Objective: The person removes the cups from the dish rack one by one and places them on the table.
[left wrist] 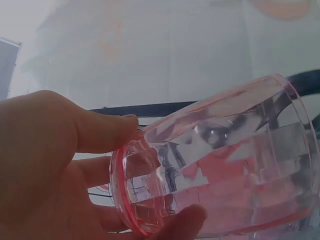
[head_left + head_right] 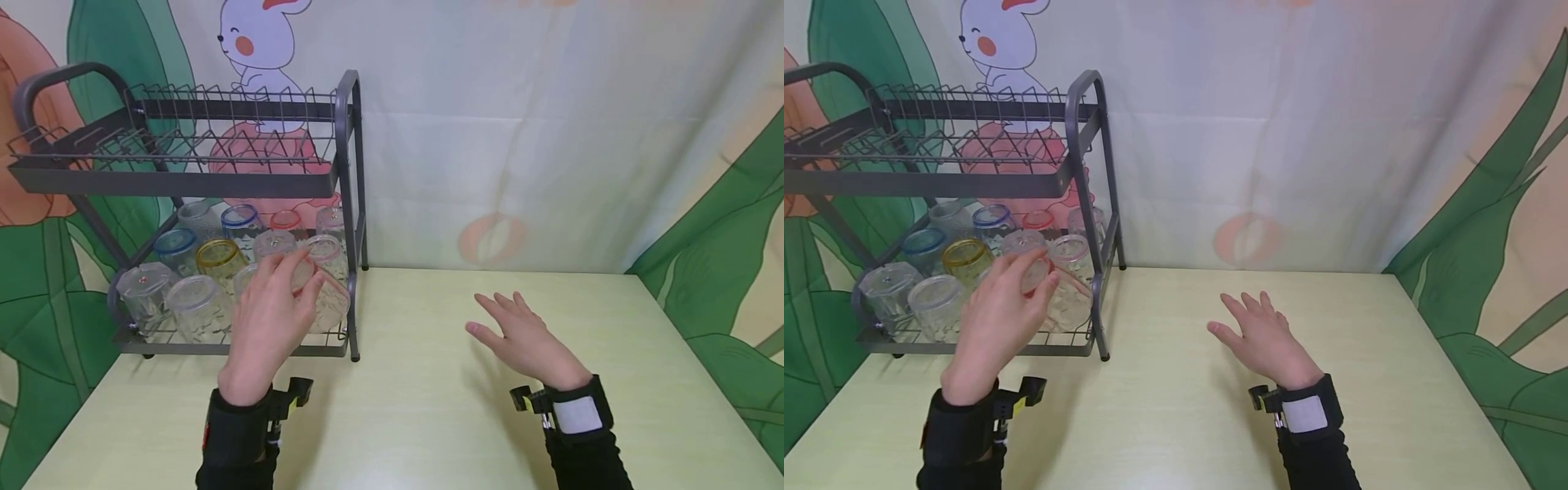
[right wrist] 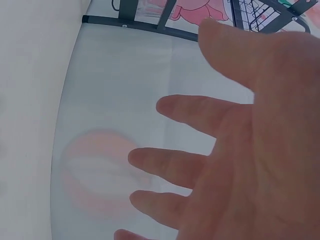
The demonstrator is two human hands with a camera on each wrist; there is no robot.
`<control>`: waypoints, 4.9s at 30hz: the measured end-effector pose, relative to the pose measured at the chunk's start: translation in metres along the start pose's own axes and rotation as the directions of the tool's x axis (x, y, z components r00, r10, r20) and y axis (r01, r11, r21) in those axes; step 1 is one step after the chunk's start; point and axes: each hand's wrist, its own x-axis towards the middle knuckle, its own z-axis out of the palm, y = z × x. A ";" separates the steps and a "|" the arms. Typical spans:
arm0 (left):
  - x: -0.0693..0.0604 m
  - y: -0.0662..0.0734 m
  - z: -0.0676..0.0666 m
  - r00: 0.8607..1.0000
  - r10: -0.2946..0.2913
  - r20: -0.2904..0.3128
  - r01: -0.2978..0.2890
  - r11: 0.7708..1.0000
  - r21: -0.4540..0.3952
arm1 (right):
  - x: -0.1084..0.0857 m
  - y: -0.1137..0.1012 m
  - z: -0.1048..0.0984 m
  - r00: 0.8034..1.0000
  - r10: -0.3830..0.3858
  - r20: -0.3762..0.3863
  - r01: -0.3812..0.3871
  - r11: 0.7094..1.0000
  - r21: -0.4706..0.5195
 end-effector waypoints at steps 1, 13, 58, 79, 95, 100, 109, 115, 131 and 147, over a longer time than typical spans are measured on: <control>0.000 0.001 0.000 1.000 -0.002 0.006 0.002 1.000 -0.016 | 0.000 0.000 -0.001 1.000 -0.005 -0.003 0.005 1.000 0.006; 0.004 0.006 0.004 0.994 0.002 0.106 0.019 0.981 -0.196 | 0.002 -0.012 -0.006 0.993 -0.094 -0.064 0.101 0.989 0.106; 0.007 0.019 0.037 0.988 0.120 0.102 -0.012 0.701 -0.713 | 0.028 -0.072 0.005 0.962 -0.198 -0.186 0.267 0.812 0.519; 0.008 0.027 0.047 0.977 0.148 0.154 0.035 0.602 -0.798 | 0.030 -0.080 0.001 0.956 -0.212 -0.204 0.291 0.578 0.762; 0.009 0.023 0.049 0.968 0.163 0.189 0.028 0.683 -0.730 | 0.029 -0.075 0.000 0.952 -0.193 -0.238 0.303 0.488 0.818; 0.010 0.019 0.047 0.964 0.181 0.197 0.001 0.733 -0.680 | 0.031 -0.075 -0.001 0.952 -0.180 -0.247 0.305 0.503 0.809; 0.010 0.017 0.047 0.959 0.186 0.213 -0.016 0.788 -0.616 | 0.029 -0.069 -0.004 0.963 -0.149 -0.223 0.268 0.522 0.810; 0.011 0.016 0.046 0.957 0.170 0.235 -0.013 0.835 -0.551 | 0.030 -0.065 -0.007 0.969 -0.146 -0.198 0.246 0.555 0.795; 0.014 0.002 0.030 0.965 0.104 0.241 0.033 0.863 -0.504 | 0.039 -0.050 -0.011 0.979 -0.080 -0.185 0.192 0.650 0.735; 0.015 -0.020 0.026 0.994 0.075 0.076 -0.061 0.983 -0.174 | 0.067 -0.038 -0.005 0.980 -0.094 -0.174 0.161 0.887 0.432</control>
